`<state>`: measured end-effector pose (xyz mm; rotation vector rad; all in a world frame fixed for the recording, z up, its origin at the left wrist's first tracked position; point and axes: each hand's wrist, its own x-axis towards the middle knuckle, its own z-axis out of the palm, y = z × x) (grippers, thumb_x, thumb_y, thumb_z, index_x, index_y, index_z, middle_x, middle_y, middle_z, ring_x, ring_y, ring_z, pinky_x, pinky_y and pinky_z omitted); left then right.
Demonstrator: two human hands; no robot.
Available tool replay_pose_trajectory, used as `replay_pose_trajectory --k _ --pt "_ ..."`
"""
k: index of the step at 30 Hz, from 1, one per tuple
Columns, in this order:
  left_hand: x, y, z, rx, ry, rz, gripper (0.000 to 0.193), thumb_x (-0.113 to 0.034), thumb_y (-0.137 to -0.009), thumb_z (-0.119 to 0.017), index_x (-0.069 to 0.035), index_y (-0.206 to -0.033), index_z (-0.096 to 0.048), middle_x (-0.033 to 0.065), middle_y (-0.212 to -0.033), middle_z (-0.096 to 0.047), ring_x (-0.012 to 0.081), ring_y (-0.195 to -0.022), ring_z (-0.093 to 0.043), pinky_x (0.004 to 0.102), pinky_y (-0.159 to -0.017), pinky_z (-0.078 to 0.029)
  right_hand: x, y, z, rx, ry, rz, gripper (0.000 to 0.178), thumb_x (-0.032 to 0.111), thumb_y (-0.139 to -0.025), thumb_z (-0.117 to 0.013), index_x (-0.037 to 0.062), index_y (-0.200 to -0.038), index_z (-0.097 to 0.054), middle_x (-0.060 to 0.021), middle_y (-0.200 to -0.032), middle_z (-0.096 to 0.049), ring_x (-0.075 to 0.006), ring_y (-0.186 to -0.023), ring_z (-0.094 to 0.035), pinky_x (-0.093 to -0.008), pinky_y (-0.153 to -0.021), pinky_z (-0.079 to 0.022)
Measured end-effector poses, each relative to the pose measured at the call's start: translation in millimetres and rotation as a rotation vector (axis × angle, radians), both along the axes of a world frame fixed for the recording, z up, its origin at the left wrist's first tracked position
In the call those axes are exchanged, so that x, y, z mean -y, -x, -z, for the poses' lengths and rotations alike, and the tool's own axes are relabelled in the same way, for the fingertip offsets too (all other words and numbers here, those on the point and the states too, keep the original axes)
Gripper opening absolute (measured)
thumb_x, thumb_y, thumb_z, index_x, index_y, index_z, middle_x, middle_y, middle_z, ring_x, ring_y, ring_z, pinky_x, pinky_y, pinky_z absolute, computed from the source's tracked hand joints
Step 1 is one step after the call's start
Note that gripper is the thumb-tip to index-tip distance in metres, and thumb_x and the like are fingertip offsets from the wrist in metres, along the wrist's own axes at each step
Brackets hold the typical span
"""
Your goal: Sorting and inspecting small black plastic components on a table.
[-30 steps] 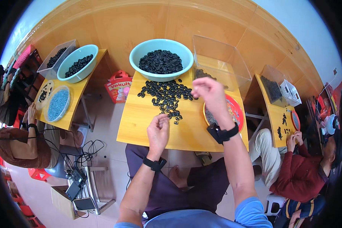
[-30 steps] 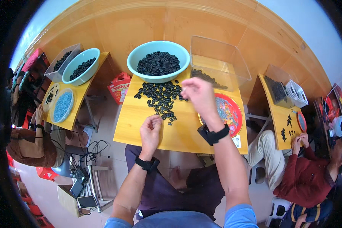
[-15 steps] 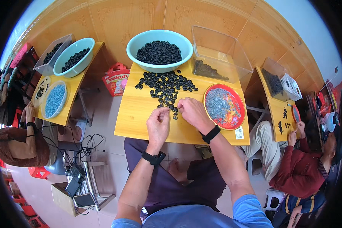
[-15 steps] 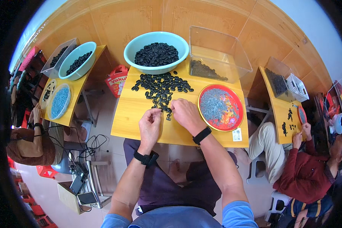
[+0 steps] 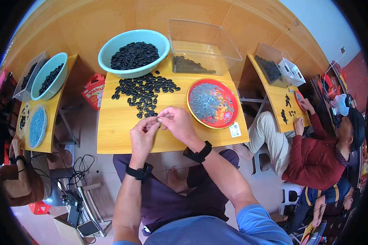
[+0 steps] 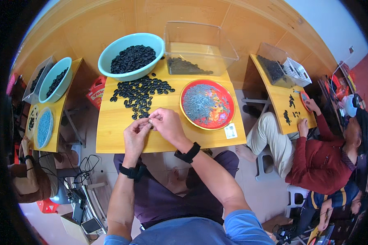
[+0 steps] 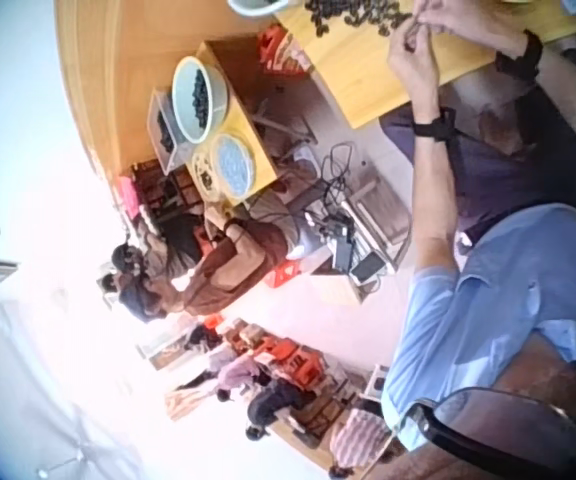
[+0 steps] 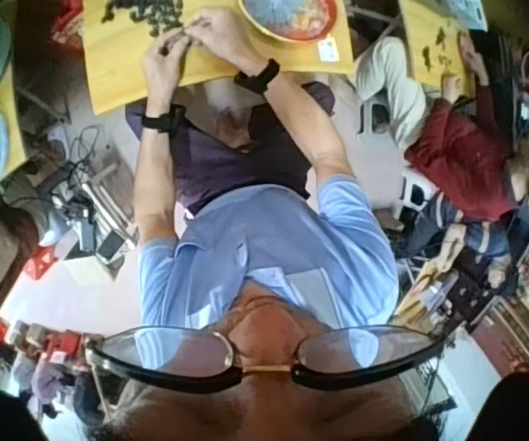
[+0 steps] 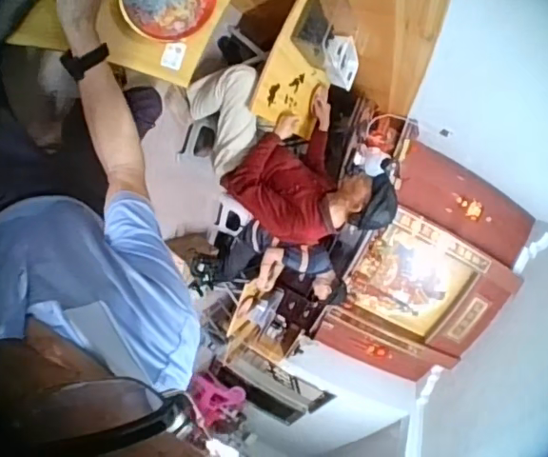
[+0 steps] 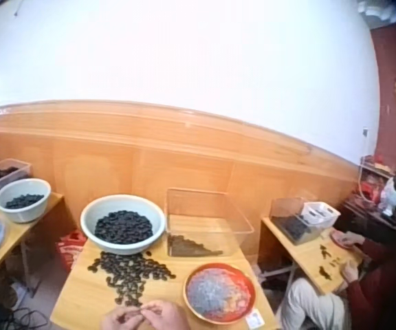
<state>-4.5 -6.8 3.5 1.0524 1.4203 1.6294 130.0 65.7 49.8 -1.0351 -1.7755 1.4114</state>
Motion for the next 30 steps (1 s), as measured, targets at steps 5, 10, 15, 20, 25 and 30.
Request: replay_pose_trajectory --k 5,10,15,20,25,30 --pt "1 -2 -1 -0.022 0.019 0.026 0.015 0.0 -0.089 -0.071 0.003 -0.104 -0.071 0.0019 -0.086 -0.068 0.005 -0.073 -0.057 0.0204 -0.067 -0.048 6 -8 12 -0.096 0.043 0.03 0.01 0.001 -0.09 -0.063 -0.0046 -0.098 -0.065 -0.0083 -0.083 -0.071 -0.0126 -0.07 -0.069 -0.0249 -0.061 -0.054" --pt "3 -4 -4 -0.155 -0.019 0.007 0.011 0.0 -0.09 -0.07 0.002 -0.1 -0.072 -0.0006 -0.082 -0.066 0.0048 -0.071 -0.054 0.0205 -0.065 -0.045 7 -13 19 -0.124 0.074 0.016 0.009 0.0 -0.091 -0.062 -0.0047 -0.098 -0.064 -0.0089 -0.086 -0.071 -0.0129 -0.072 -0.069 -0.0252 -0.062 -0.054" --pt "7 -7 -11 -0.163 0.055 0.022 0.011 -0.002 -0.092 -0.069 0.002 -0.102 -0.072 0.0003 -0.082 -0.068 0.004 -0.071 -0.055 0.021 -0.065 -0.046 9 -17 18 -0.156 0.091 0.013 0.009 0.0 -0.092 -0.061 -0.0049 -0.098 -0.063 -0.0087 -0.087 -0.07 -0.0127 -0.074 -0.069 -0.025 -0.064 -0.054" --pt "4 -3 -8 -0.022 0.04 0.087 0.012 -0.003 -0.092 -0.07 0.003 -0.103 -0.071 0.0004 -0.084 -0.069 0.004 -0.073 -0.056 0.0204 -0.067 -0.046 9 -21 19 -0.201 0.045 -0.001 0.007 -0.001 -0.091 -0.062 -0.0049 -0.097 -0.063 -0.0084 -0.087 -0.07 -0.0131 -0.073 -0.069 -0.0253 -0.064 -0.054" --pt "5 -1 -6 0.065 -0.026 0.076 0.013 -0.002 -0.092 -0.07 0.002 -0.103 -0.071 0.0004 -0.088 -0.069 0.0042 -0.078 -0.059 0.0196 -0.073 -0.048 14 -33 5 -0.108 -0.018 0.016 0.011 0.005 -0.091 -0.064 -0.0035 -0.098 -0.066 -0.0066 -0.085 -0.07 -0.0121 -0.073 -0.069 -0.0258 -0.063 -0.054" --pt "8 -1 -10 0.005 0.031 0.059 0.011 0.001 -0.091 -0.07 0.0 -0.102 -0.07 -0.0004 -0.086 -0.067 0.0044 -0.078 -0.06 0.0193 -0.074 -0.049 -21 -95 -24 0.279 -0.562 0.258 0.011 0.008 -0.087 -0.066 0.0028 -0.094 -0.071 -0.0092 -0.073 -0.07 -0.0156 -0.068 -0.068 -0.0308 -0.062 -0.052"
